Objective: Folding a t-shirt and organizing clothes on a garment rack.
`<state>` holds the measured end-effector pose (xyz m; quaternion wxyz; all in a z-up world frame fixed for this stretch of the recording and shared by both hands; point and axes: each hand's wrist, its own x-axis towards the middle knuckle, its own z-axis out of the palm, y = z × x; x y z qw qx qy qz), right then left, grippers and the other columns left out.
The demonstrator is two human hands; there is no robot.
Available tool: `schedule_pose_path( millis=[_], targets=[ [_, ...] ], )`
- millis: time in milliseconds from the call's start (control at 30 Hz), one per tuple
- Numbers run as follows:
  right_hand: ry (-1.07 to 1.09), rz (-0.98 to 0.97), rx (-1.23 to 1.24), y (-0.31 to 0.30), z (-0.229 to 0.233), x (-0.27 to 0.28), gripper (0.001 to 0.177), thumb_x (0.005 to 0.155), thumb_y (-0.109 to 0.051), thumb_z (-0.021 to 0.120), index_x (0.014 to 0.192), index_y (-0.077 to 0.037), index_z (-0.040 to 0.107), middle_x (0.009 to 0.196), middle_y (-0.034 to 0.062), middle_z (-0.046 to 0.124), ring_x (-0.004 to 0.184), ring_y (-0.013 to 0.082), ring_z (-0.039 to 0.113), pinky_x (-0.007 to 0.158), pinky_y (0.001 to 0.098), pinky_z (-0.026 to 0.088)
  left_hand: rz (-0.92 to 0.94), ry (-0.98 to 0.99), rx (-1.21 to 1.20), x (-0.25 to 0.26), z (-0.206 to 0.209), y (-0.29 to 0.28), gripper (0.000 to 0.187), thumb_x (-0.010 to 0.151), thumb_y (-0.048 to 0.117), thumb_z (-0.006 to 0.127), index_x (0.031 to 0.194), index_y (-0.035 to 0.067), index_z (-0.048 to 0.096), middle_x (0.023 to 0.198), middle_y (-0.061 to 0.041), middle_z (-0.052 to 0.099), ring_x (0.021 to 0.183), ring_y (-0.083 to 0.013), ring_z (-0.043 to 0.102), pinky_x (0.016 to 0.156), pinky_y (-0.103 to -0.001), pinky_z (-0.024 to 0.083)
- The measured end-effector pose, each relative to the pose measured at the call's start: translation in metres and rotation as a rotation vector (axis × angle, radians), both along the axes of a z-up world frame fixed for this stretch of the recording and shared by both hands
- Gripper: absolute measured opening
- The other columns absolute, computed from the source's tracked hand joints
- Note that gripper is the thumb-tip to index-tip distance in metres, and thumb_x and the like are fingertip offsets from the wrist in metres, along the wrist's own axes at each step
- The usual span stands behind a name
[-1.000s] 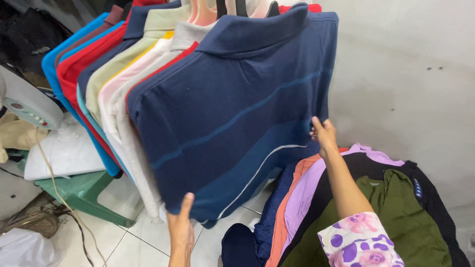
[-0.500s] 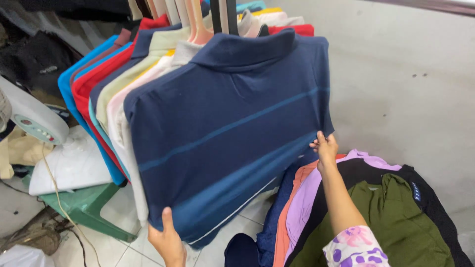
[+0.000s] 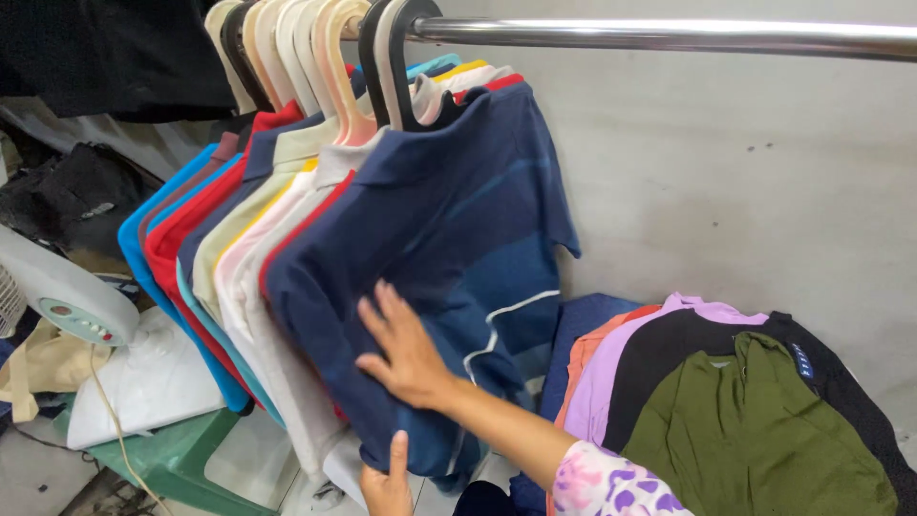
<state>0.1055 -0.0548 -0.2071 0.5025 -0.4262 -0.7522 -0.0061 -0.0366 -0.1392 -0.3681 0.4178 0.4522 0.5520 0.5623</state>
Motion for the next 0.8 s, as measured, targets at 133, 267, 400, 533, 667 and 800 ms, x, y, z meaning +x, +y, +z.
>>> schedule_pose_path(
  millis=[133,267,400,533,667,800],
  targets=[
    [-0.086,-0.061,-0.171,0.001,-0.076,0.027,0.069,0.102,-0.039,0.056,0.158,-0.007,0.031,0.161,0.0288,0.032,0.148,0.0434,0.037,0.118,0.0466,0.033,0.042,-0.217,-0.089,-0.016,0.014,-0.001,0.028,0.099,0.020,0.062,0.108,-0.006,0.070,0.048,-0.007,0.046,0.041,-0.0143,0.041,0.039,-0.027,0.034],
    [0.251,-0.312,-0.422,0.010,-0.049,0.057,0.065,0.103,-0.038,0.048,0.156,-0.004,0.031,0.164,0.0242,0.026,0.152,0.0372,0.025,0.121,0.0446,0.024,-0.166,0.010,-0.203,-0.037,-0.019,0.004,0.059,0.098,0.035,0.062,0.053,-0.003,0.066,0.042,-0.007,0.048,0.039,-0.0150,0.042,0.040,-0.028,0.033],
    [0.619,-0.495,0.023,0.029,0.061,0.067,0.062,0.108,-0.027,0.043,0.159,0.001,0.019,0.168,0.0260,0.016,0.157,0.0381,0.020,0.124,0.0416,0.021,-0.562,-0.036,-0.152,-0.001,0.077,-0.028,0.034,0.096,0.019,0.062,0.080,-0.005,0.080,0.048,-0.006,0.059,0.042,-0.0131,0.049,0.041,-0.026,0.041],
    [0.276,-0.341,0.105,0.023,0.075,0.020,0.066,0.103,-0.015,0.057,0.160,-0.003,0.026,0.170,0.0263,0.011,0.160,0.0419,0.018,0.128,0.0454,0.021,-0.542,0.203,0.433,0.043,0.254,-0.033,0.028,0.096,0.020,0.058,0.113,0.003,0.072,0.109,-0.009,0.076,0.089,-0.0172,0.072,0.077,-0.028,0.058],
    [-0.197,0.176,0.089,-0.022,0.035,0.011,0.055,0.109,-0.036,0.048,0.159,-0.018,0.036,0.168,0.0086,0.030,0.156,0.0300,0.033,0.132,0.0485,0.025,-0.293,0.752,1.107,0.090,0.289,0.037,0.053,0.100,0.037,0.063,0.145,0.009,0.058,0.156,-0.020,0.044,0.147,-0.0366,0.033,0.119,-0.051,0.018],
    [-0.464,-0.002,0.041,-0.011,-0.024,0.039,0.035,0.090,-0.041,0.070,0.115,-0.017,0.067,0.120,0.0170,0.063,0.114,0.0378,0.064,0.093,0.0494,0.052,0.103,1.399,1.215,0.081,0.284,0.136,0.059,0.097,0.050,0.064,0.147,0.018,0.062,0.161,-0.013,0.046,0.150,-0.0313,0.037,0.120,-0.053,0.026]
  ],
)
